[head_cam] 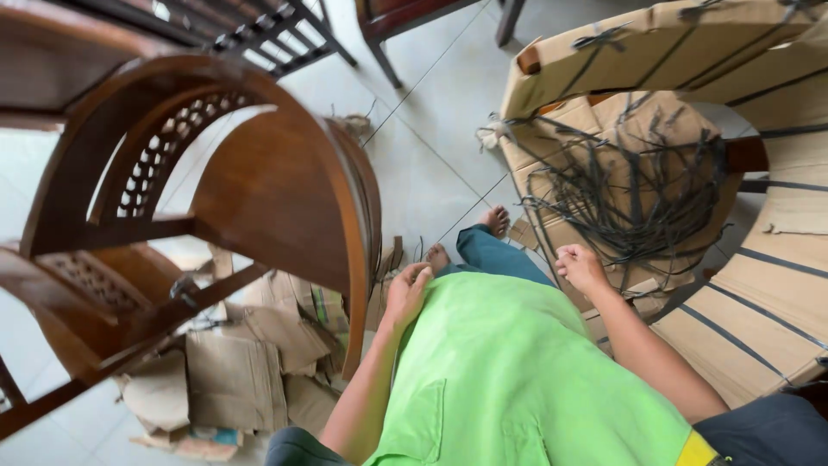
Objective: Packaging wooden chairs by wrapping them in cardboard and securing with plastic ties
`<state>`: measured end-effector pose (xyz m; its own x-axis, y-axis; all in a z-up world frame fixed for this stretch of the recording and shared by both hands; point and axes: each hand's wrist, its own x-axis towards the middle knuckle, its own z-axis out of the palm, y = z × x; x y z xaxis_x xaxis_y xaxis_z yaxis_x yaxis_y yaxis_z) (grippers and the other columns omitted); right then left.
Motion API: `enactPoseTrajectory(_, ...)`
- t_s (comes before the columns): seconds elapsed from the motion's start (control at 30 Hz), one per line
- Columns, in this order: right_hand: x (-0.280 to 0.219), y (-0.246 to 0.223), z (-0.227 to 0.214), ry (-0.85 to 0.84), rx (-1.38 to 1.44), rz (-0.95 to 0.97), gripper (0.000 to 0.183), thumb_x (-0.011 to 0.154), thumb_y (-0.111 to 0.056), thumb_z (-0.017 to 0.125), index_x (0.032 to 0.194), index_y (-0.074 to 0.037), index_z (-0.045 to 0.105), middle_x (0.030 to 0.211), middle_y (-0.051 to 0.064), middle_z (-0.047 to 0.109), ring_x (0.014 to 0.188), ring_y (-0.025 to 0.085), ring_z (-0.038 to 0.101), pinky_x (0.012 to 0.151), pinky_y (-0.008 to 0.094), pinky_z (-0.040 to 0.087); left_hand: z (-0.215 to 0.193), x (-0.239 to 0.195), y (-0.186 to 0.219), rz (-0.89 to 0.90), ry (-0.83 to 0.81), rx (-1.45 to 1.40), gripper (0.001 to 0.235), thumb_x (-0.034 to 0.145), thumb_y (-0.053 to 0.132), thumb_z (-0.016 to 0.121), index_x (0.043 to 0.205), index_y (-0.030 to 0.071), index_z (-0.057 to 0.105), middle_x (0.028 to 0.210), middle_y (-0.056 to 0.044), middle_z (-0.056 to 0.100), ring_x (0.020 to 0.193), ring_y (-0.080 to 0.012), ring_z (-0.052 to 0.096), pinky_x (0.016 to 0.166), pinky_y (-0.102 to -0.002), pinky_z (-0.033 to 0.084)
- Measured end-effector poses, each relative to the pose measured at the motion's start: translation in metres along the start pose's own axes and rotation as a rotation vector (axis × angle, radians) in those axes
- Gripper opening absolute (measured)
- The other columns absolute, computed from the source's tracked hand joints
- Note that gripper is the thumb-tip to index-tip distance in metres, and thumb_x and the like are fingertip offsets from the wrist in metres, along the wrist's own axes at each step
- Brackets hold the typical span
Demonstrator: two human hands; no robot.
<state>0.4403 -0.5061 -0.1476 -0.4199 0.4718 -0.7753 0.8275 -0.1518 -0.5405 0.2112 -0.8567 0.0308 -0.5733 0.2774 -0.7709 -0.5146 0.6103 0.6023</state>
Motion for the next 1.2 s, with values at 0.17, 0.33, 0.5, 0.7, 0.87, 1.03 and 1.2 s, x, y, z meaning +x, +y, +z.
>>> enactPoseTrajectory(0.17,-0.038,-0.013,0.075,-0.09,-0.066,-0.044,0.032,0.104,-0.022,0.059,0.129,-0.002,0.065,0.096,0.02,0.075,0.073,0.019,0.072,0.059,0.027,0.059,-0.024,-0.056,-0.053,-0.003,-0.13,0.029,0.045,0.096,0.045,0.064,0.133,0.019,0.07,0.125,-0.011,0.073,0.121,-0.0314,0.066,0.102,-0.046,0.053)
enactPoseTrajectory(0.33,-0.142,-0.13,0.181,-0.341,-0.087,-0.13,0.036,0.104,-0.026,0.061,0.131,-0.003,0.064,0.101,0.018,0.076,0.077,0.016,0.071,0.064,0.024,0.059,-0.052,-0.11,-0.098,-0.01,-0.153,0.074,0.046,0.099,0.049,0.06,0.136,0.023,0.067,0.131,-0.008,0.071,0.13,-0.0331,0.06,0.108,-0.048,0.048)
enactPoseTrajectory(0.5,-0.222,-0.206,0.283,-0.685,-0.181,-0.228,0.09,0.09,-0.058,0.076,0.157,-0.014,0.036,0.129,0.019,0.068,0.101,0.023,0.072,0.087,0.042,0.059,-0.061,-0.148,-0.142,-0.115,0.007,-0.119,0.045,0.097,0.049,0.062,0.135,0.026,0.069,0.134,-0.005,0.07,0.131,-0.0288,0.061,0.108,-0.044,0.048)
enactPoseTrajectory(0.7,-0.213,-0.171,0.36,-0.621,-0.149,-0.086,0.114,0.081,-0.063,0.087,0.156,-0.002,0.026,0.129,0.022,0.063,0.108,0.036,0.072,0.094,0.058,0.055,-0.041,-0.158,-0.244,-0.335,0.643,-0.778,0.06,0.087,0.025,0.076,0.141,0.003,0.059,0.133,-0.024,0.065,0.107,-0.0395,0.07,0.092,-0.049,0.06)
enactPoseTrajectory(0.87,-0.223,-0.174,0.371,-0.546,0.028,-0.004,0.087,0.072,-0.029,0.091,0.136,0.016,0.052,0.116,0.028,0.064,0.096,0.037,0.073,0.08,0.051,0.061,-0.07,-0.18,-0.183,-0.152,0.569,-0.673,0.095,0.08,0.019,0.075,0.163,0.02,0.028,0.155,-0.028,0.043,0.133,-0.043,0.054,0.114,-0.051,0.044)
enactPoseTrajectory(1.03,-0.2,-0.162,0.363,-0.523,0.058,-0.082,0.072,0.071,-0.018,0.086,0.13,0.011,0.055,0.109,0.021,0.065,0.096,0.033,0.07,0.076,0.048,0.06,-0.067,-0.178,-0.148,-0.146,0.488,-0.479,0.095,0.076,0.046,0.077,0.159,0.018,0.043,0.151,-0.029,0.046,0.144,-0.0449,0.043,0.12,-0.051,0.033)
enactPoseTrajectory(1.2,-0.171,-0.164,0.328,-0.465,-0.01,-0.159,0.049,0.07,-0.021,0.083,0.099,0.015,0.067,0.087,0.016,0.06,0.078,0.028,0.064,0.057,0.048,0.054,-0.045,-0.182,-0.111,-0.139,0.249,-0.421,0.106,0.076,0.055,0.073,0.164,0.015,0.031,0.165,-0.028,0.029,0.156,-0.0463,0.016,0.128,-0.053,0.012)
